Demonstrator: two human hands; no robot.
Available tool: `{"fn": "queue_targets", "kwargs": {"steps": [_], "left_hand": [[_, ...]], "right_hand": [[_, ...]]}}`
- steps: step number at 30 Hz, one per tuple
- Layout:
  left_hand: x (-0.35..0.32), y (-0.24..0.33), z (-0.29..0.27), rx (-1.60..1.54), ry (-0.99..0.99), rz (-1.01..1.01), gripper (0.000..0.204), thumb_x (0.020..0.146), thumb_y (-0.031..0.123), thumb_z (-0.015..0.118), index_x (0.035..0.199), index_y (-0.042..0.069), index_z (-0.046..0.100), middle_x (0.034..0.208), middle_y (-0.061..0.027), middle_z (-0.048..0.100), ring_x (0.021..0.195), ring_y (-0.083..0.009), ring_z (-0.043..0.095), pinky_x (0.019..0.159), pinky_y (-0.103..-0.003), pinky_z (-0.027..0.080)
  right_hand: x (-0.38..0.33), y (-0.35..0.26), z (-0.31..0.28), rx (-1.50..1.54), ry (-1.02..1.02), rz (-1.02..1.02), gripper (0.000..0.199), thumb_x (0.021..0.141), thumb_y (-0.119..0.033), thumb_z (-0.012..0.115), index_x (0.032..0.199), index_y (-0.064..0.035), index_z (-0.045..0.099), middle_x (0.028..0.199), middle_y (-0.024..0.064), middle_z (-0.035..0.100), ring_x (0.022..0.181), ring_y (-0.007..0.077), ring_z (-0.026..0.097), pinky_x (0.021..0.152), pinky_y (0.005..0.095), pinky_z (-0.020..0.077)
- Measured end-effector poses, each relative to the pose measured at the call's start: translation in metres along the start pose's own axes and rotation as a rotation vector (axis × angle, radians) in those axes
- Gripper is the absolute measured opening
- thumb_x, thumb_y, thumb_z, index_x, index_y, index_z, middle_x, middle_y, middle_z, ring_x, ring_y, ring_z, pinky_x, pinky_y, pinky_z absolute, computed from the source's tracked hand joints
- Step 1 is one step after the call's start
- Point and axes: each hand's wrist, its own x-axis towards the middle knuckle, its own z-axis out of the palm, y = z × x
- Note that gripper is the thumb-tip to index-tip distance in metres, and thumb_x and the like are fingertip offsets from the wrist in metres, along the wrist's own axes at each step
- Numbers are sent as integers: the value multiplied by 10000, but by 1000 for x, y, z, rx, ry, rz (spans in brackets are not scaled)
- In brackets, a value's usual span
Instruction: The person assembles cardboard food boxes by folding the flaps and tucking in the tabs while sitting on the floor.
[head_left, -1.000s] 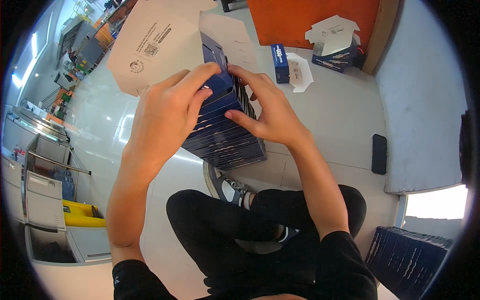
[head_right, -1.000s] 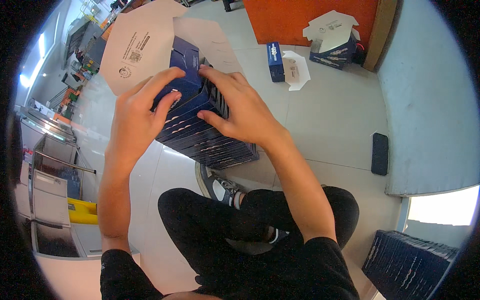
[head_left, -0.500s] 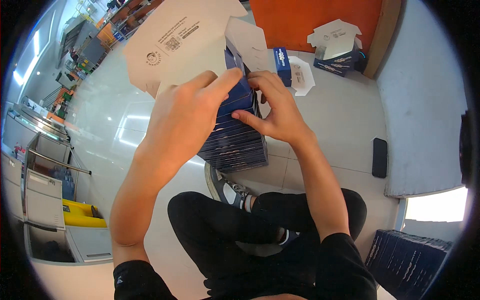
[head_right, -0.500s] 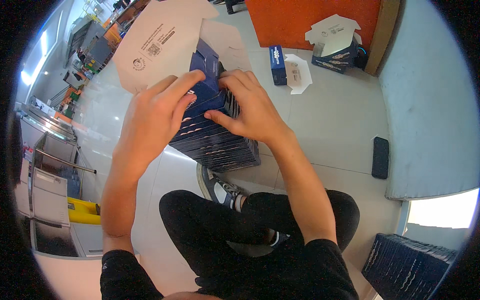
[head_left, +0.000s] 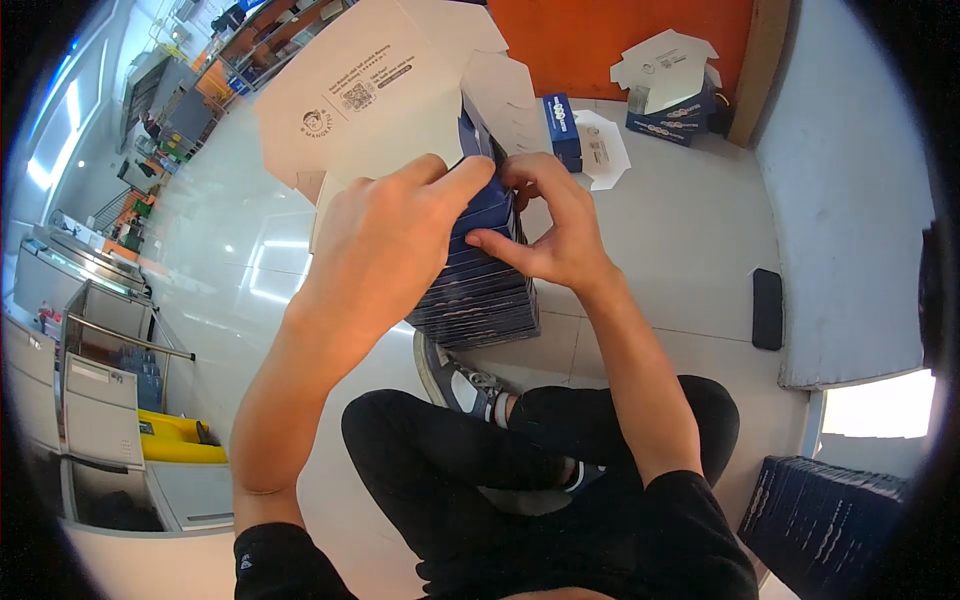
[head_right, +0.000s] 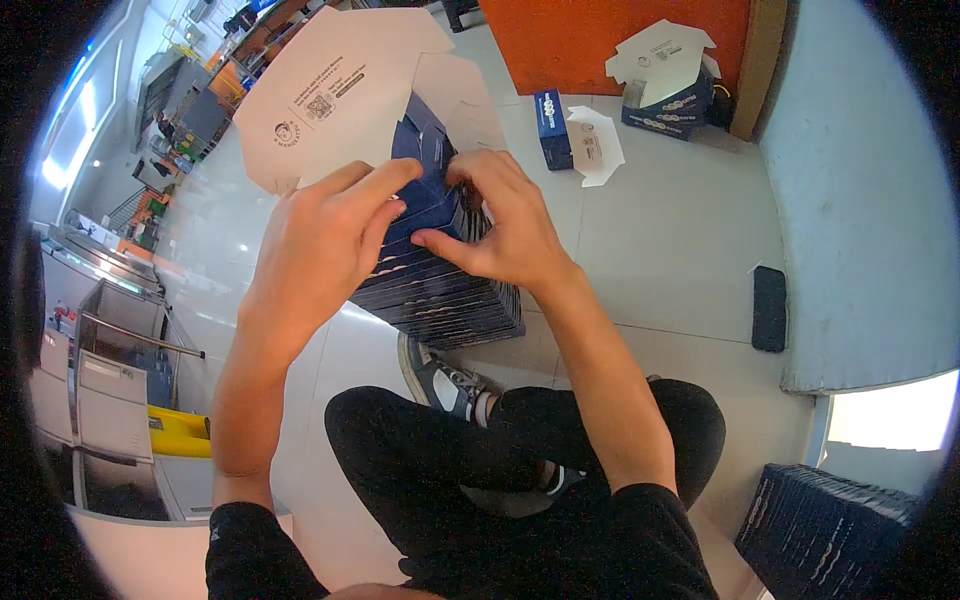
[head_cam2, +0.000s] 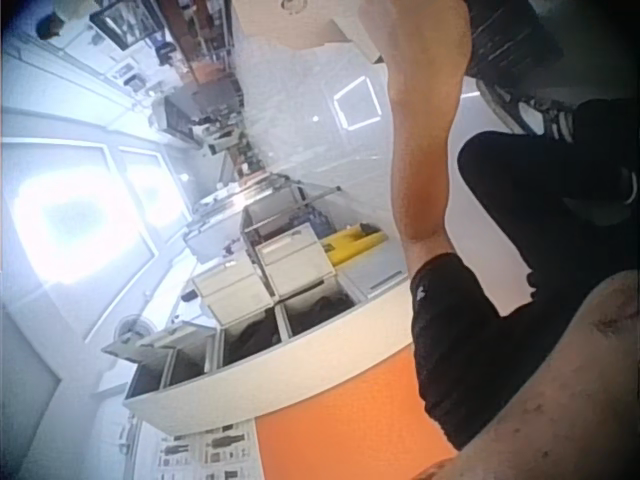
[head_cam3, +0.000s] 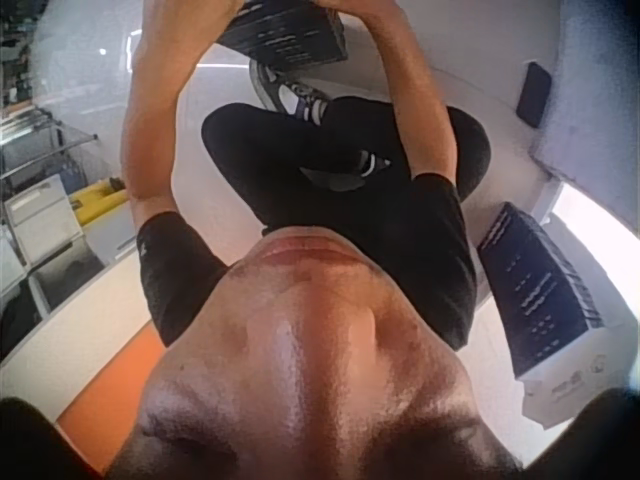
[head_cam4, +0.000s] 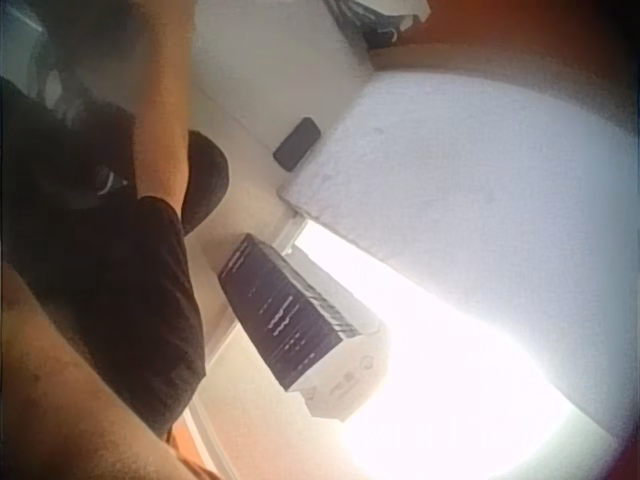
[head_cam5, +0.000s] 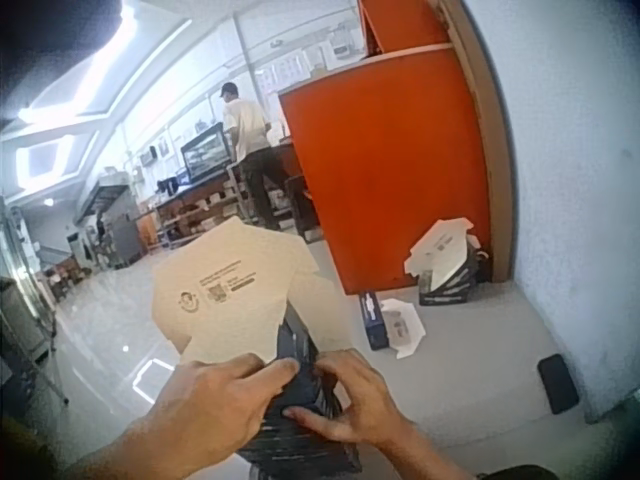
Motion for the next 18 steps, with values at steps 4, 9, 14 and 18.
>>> {"fn": "queue_targets", "kwargs": {"steps": [4, 9, 14, 18], "left_hand": [[10, -7, 14, -240, -11, 32, 137, 928, 139, 724, 1054, 85, 727, 892, -148, 723, 757, -371, 684, 660, -421, 521], [16, -4, 15, -258, -87, 31, 122, 950, 148, 696, 1060, 95, 702, 879, -162, 730, 756, -399, 681, 667, -435, 514], [15, 2, 10, -172, -190, 11, 112, 981, 138, 642, 1089, 108, 646, 859, -179, 713, 805, -432, 674, 672, -482, 505], [15, 8, 14, -72, -189, 28, 89, 998, 159, 622, 1077, 118, 617, 833, -179, 704, 799, -433, 671, 665, -508, 495]], "right_hand": [[5, -5, -7, 81, -93, 92, 484, 679, -238, 958, 997, -37, 652, 957, 96, 630, 788, 248, 601, 675, 327, 505], [11, -6, -23, 162, -199, 198, 409, 708, -148, 945, 998, -54, 672, 1016, 53, 655, 892, 191, 636, 743, 311, 548], [12, -9, -28, 215, -205, 227, 393, 694, -145, 943, 940, -46, 653, 972, 46, 643, 858, 185, 634, 733, 313, 538], [12, -7, -32, 259, -243, 272, 386, 688, -136, 941, 923, -48, 649, 988, 44, 649, 888, 194, 647, 756, 321, 556]]}}
